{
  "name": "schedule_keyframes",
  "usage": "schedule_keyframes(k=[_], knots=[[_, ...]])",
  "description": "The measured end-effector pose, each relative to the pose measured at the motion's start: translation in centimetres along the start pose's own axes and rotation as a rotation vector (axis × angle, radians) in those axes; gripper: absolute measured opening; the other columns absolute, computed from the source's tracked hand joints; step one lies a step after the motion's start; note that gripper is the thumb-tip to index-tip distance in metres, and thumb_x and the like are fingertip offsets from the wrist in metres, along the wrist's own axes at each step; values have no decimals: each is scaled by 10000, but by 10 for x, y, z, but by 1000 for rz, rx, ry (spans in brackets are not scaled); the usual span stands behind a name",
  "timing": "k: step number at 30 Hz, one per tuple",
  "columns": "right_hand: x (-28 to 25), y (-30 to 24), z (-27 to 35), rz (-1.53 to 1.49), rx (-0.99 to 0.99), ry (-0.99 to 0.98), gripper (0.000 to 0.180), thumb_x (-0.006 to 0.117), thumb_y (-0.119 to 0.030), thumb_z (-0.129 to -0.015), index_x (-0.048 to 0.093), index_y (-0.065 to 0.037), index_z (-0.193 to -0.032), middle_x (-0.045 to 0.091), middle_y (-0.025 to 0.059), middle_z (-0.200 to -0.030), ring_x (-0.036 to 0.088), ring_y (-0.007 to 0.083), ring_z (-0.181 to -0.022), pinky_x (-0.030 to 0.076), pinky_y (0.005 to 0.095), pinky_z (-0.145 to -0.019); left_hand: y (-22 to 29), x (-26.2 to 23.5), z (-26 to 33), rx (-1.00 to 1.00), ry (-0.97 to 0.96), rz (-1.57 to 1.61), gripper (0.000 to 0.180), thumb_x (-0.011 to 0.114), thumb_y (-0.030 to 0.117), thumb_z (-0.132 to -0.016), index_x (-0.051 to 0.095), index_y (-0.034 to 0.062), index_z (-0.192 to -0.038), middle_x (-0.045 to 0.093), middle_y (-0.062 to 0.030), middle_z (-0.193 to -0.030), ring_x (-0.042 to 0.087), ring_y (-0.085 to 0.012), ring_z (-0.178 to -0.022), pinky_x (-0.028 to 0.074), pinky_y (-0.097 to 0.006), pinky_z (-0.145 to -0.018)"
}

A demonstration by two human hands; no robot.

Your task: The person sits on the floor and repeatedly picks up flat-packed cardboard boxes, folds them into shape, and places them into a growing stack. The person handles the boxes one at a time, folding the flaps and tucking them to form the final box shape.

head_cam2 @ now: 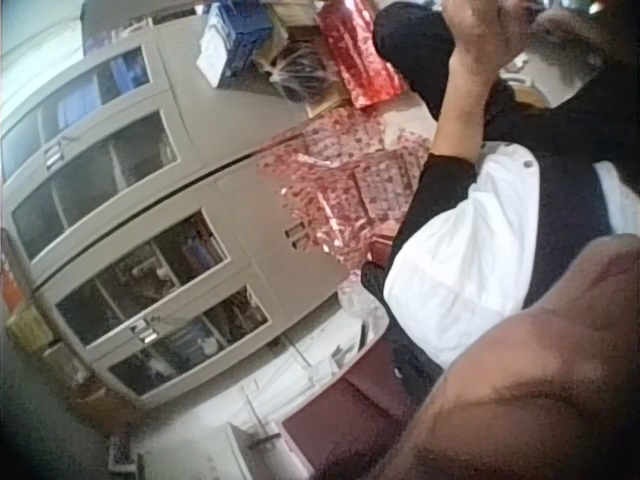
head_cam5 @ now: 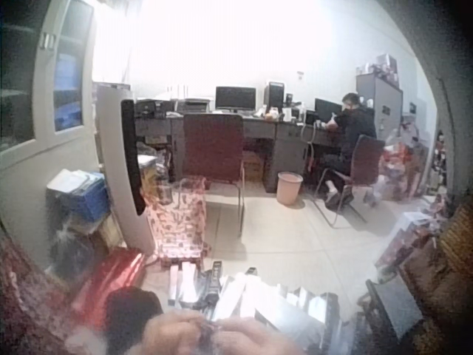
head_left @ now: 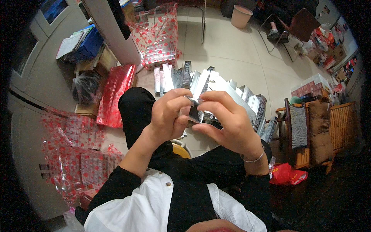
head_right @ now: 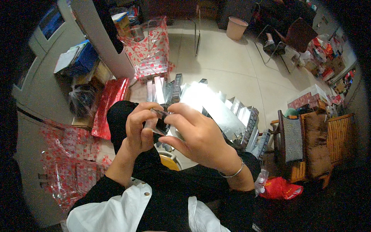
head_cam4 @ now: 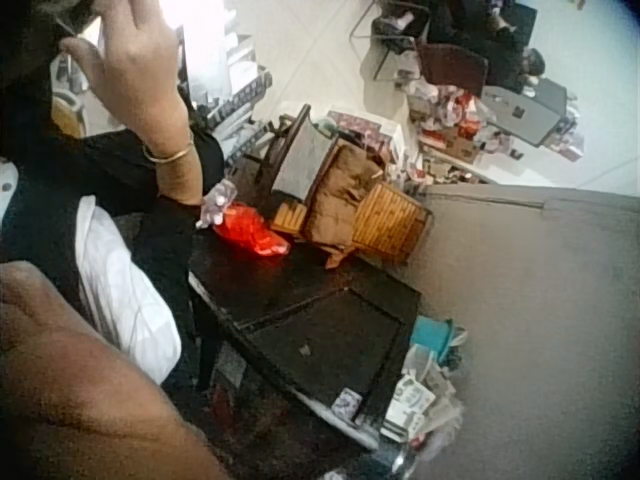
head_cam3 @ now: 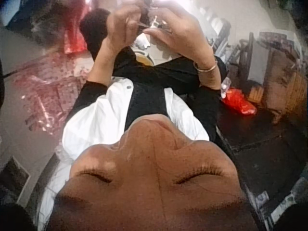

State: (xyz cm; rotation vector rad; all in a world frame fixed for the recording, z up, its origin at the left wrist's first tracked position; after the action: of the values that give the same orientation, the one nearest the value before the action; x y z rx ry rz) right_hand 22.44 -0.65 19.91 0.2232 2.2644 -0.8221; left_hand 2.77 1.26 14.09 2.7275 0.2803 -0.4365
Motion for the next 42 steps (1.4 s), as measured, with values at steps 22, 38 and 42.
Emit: schedule_keyframes(k=[22, 38, 42], knots=[[3, 4, 11, -510, 173, -32, 360, 725, -220, -889, 639, 1, -1160, 449, 247, -1426, 470, 367, -1319, 362, 425, -1092, 1, 2, 0, 84, -51, -247, 814, 738, 458, -835, 367, 19, -1412, 618, -198, -1110, 646, -349, -895, 546, -413, -740], [0, 2, 8, -328, 218, 53, 161, 717, -83, -846, 625, 34, -907, 559, 190, -1289, 592, 304, -1077, 474, 365, -888, 3, 17, -4, 53, -145, -224, 901, 783, 207, -807, 250, 23, -1509, 590, -216, -1192, 639, -374, -966, 554, -439, -757], [-14, -2, 8, -159, 201, 165, 150, 744, -47, -803, 643, 11, -897, 615, 167, -1228, 604, 291, -1135, 478, 360, -933, -1, 12, -3, -50, -117, -209, 907, 802, 242, -801, 268, 16, -1500, 606, -195, -1172, 648, -323, -907, 544, -404, -685]])
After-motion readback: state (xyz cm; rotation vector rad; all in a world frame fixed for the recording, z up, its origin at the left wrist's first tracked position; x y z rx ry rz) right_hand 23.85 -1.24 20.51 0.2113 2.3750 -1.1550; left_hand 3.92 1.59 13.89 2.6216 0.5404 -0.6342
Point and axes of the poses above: each hand's wrist, its own z-axis away from the middle knuckle, its own x-axis out of the palm, y = z × x, the point moved 1 cm from there along -z, towards the middle knuckle
